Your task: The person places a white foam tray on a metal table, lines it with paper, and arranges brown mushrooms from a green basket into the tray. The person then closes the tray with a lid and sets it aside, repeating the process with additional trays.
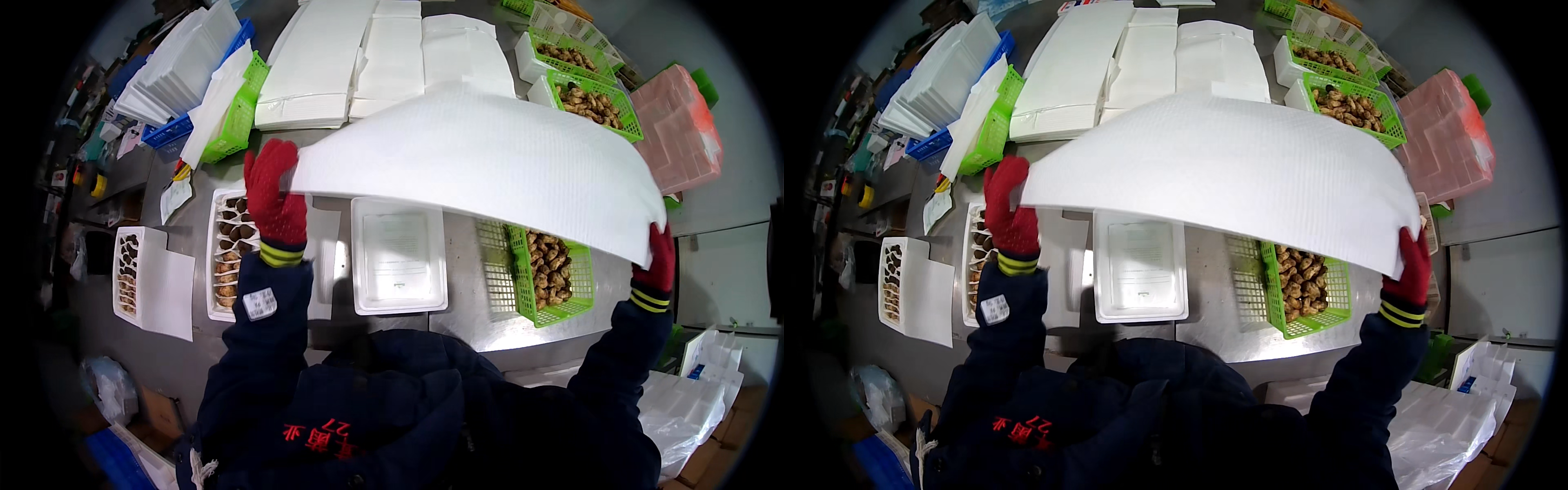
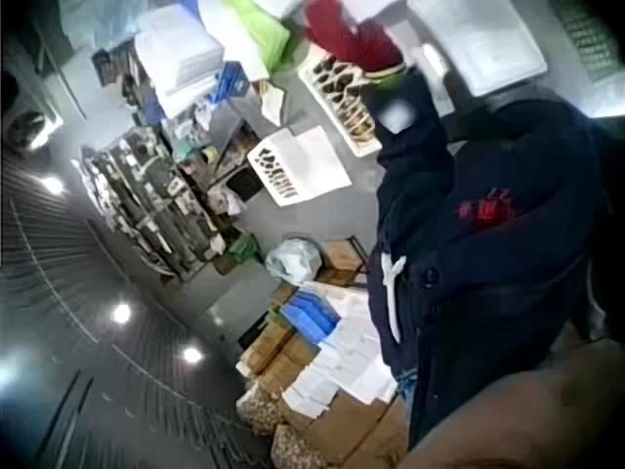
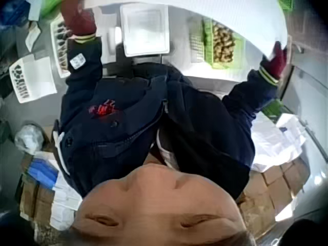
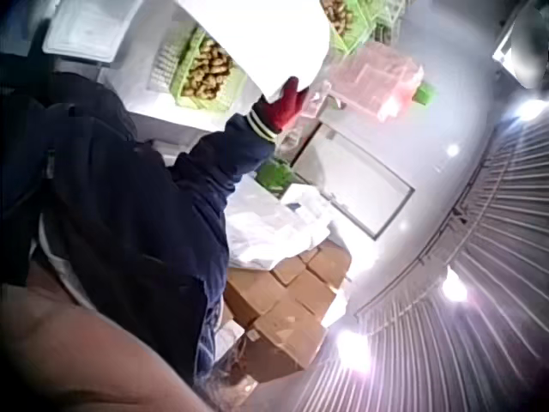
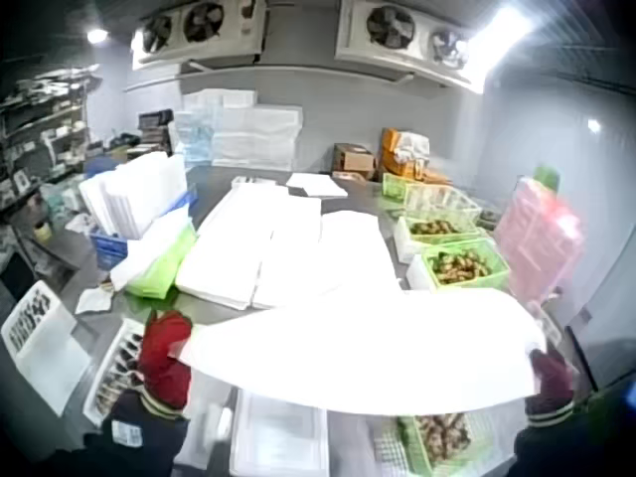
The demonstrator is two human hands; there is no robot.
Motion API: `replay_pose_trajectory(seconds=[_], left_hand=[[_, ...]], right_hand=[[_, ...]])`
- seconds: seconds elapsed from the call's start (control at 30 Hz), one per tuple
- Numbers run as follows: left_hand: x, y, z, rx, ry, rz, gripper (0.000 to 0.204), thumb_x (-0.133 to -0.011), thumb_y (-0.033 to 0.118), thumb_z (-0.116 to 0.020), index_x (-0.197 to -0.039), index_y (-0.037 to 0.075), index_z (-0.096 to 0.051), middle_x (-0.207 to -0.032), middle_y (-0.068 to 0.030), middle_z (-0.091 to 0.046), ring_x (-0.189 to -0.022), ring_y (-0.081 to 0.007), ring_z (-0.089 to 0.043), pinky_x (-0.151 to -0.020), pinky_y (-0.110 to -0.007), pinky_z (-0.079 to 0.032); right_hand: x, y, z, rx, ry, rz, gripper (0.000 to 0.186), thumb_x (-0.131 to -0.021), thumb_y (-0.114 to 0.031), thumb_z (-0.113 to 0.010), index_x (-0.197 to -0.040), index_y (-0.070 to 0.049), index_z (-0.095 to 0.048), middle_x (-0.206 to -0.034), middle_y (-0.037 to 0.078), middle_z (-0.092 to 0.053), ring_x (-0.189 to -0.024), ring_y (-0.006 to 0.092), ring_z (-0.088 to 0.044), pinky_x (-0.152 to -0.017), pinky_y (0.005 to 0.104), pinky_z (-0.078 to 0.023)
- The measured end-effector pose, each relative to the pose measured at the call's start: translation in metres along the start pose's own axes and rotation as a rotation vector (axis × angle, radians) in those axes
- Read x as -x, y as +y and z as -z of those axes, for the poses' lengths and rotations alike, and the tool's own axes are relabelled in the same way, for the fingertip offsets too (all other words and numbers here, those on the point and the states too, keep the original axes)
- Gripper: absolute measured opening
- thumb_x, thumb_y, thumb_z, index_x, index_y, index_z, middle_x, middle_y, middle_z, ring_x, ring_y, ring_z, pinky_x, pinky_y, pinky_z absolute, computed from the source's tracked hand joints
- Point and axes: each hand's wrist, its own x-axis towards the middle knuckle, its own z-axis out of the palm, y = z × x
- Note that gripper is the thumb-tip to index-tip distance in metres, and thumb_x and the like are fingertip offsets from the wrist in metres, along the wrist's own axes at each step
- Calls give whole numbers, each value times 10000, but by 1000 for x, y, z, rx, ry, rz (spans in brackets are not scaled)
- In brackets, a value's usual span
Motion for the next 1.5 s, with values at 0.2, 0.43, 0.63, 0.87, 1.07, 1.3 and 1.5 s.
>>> replay_pose_trajectory(seconds=[0.2, 0.43, 0.63, 0.87, 1.07, 1.3, 1.5], left_hand=[[105, 59, 61, -216, -444, 50, 365, -622, -40, -620, -966, 82, -599, -1087, -106, -631, -1078, -317, -574, -1000, -529, -350], [189, 65, 77, 44, -862, 581, 821, -626, 250, -821, -1324, 69, -429, -1355, -206, -419, -1271, -391, -368, -1036, -473, -335], [199, 31, 24, 595, -359, 1109, 510, -936, 223, -511, -1375, 11, -362, -1362, -142, -444, -1268, -260, -410, -1056, -351, -317], [214, -11, -30, 756, -99, 1703, 457, -956, 359, -477, -1292, 50, -490, -1223, -112, -554, -1098, -256, -537, -944, -336, -422], [134, 52, -12, -213, -1024, 115, 805, -645, 333, -783, -1294, -3, -446, -1364, -200, -415, -1317, -369, -319, -1103, -497, -204], [176, 43, -68, -473, -1139, -47, 681, -610, 313, -721, -1168, -24, -525, -1238, -203, -494, -1244, -372, -379, -1089, -501, -217], [140, 39, -52, -242, -652, 300, 698, -725, 219, -735, -1295, -33, -420, -1332, -231, -428, -1256, -381, -393, -1060, -475, -287]], right_hand=[[73, 155, -44, -323, 38, -769, 488, -775, -56, -679, -1227, 44, -524, -1104, 132, -626, -957, 194, -610, -834, 313, -488], [82, 134, -97, 688, -188, -357, 633, -674, -205, -725, -1254, -75, -505, -1083, 165, -620, -973, 322, -598, -856, 407, -478], [100, 44, -218, 89, -493, -312, 495, -796, -207, -698, -1227, -26, -537, -1076, 151, -633, -949, 251, -623, -855, 333, -488], [116, 38, -310, -178, -537, -471, 562, -851, -325, -620, -1292, -13, -466, -1207, 195, -559, -1148, 315, -515, -992, 372, -390], [93, -61, -304, 555, -881, 508, 613, -764, -314, -636, -1285, -34, -472, -1342, 182, -440, -1256, 371, -386, -1058, 537, -252], [122, -25, -395, 836, -801, 386, 346, -836, -204, -468, -1080, 12, -586, -1149, 194, -567, -1187, 367, -452, -1043, 511, -282], [69, -54, -360, 563, -1158, 300, 286, -788, -210, -567, -1005, -26, -606, -1089, 167, -589, -1090, 335, -518, -934, 446, -401]])
